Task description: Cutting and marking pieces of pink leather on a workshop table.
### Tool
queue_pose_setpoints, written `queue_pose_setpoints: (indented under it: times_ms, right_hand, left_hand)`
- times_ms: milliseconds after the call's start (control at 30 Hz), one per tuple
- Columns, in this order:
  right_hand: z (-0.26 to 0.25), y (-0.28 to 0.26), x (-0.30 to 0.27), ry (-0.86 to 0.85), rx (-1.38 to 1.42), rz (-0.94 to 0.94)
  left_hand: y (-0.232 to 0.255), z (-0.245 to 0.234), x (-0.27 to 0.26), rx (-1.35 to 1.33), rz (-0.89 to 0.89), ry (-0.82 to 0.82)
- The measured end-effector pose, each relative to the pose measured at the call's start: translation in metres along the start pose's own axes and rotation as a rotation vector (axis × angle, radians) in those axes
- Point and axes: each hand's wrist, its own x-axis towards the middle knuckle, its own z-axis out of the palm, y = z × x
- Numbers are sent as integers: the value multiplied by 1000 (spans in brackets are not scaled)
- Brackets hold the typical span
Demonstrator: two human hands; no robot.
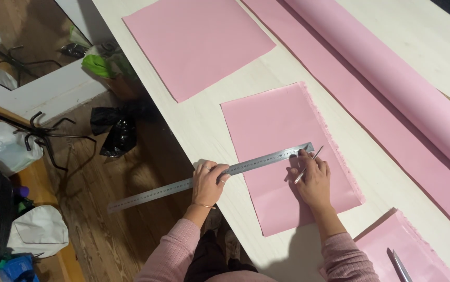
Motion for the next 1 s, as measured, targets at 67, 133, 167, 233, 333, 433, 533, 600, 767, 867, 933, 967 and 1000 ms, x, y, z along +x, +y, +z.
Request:
queue_pose_setpoints:
  times_ms: [67, 133, 167, 233, 333, 433, 533, 600, 767, 867, 933, 967, 1000]
  right_hand:
    - [0, 1, 1, 9, 16, -8]
    - [-1, -1, 1, 2, 17, -9]
    - [-2, -2, 1, -3, 19, -6]
    - [-1, -2, 1, -6, 18, 0]
    - [0, 0, 0, -7, 13, 6]
    - [-1, -2, 1, -6, 17, 5]
    - [-2, -3, 0, -8, 27, 5]
    - [-2, -3, 0, -8, 31, 2]
    - [-4, -3, 0, 0, 21, -3]
    - [-3, -2, 0, 4, 27, -17]
    - [-5, -6, 1, -1, 34, -12]
    - [-7, -7, 1, -6, 38, -4]
    - [-7, -6, 1, -4, 36, -3]
  left_hand:
    - [-3, 0, 3, -2, -6, -14]
    - [-3, 1, 0, 2, -6, -11]
    - [-4, 1, -1, 7, -3, -10]
    - [-4, 0, 0, 0, -3, -15]
    - [-5, 0, 0, -5, -7, -31]
    - [-4, 0, 1, -6, -17, -44]
    - [-4, -1, 1, -3, -23, -53]
    - [-4, -2, 1, 5, -25, -56]
    - [-5, -2, 1, -22, -21, -63]
    - [-4, -2, 1, -3, -24, -52]
    - [-5, -1, 0, -1, -24, -47]
    - [-5, -1, -1, -1, -23, -43]
    - [-4, -1, 0, -3, -21, -44]
